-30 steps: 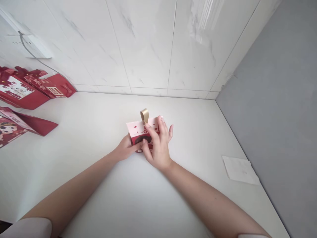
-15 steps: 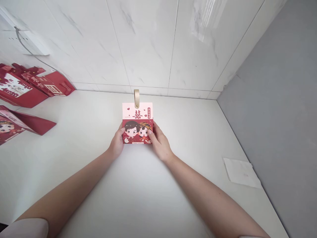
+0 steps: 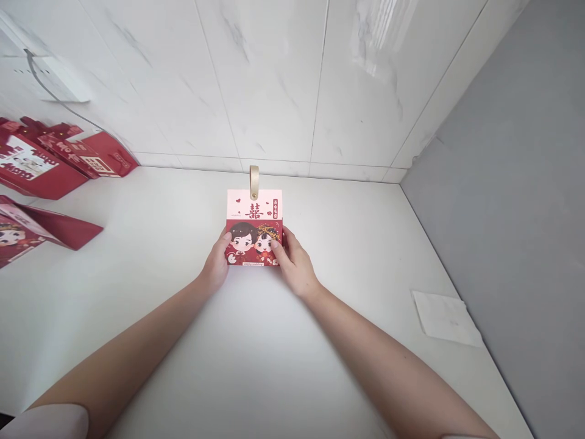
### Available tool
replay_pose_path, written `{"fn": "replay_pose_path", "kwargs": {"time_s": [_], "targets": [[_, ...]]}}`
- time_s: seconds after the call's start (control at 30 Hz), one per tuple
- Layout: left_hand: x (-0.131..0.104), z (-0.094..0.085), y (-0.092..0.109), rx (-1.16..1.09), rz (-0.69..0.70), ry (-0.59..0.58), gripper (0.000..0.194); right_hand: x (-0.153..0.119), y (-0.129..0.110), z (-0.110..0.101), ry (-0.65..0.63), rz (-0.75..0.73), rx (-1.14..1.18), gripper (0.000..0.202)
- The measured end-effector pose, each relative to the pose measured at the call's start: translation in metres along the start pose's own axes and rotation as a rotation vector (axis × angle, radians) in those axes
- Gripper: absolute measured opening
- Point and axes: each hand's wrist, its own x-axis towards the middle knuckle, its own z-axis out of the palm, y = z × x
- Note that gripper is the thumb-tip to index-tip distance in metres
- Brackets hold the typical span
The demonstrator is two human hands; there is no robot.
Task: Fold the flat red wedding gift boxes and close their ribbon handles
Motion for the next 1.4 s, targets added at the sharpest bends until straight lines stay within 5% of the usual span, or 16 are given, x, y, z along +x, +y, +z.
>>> {"fn": "replay_pose_path", "kwargs": {"time_s": [1.4], "targets": [[0.0007,-0.0020,-0.0026,0.049,0.008,0.026,0.045,-0.0002,0.0006,0.0007,0.006,0.004,0.011,0.050]]}}
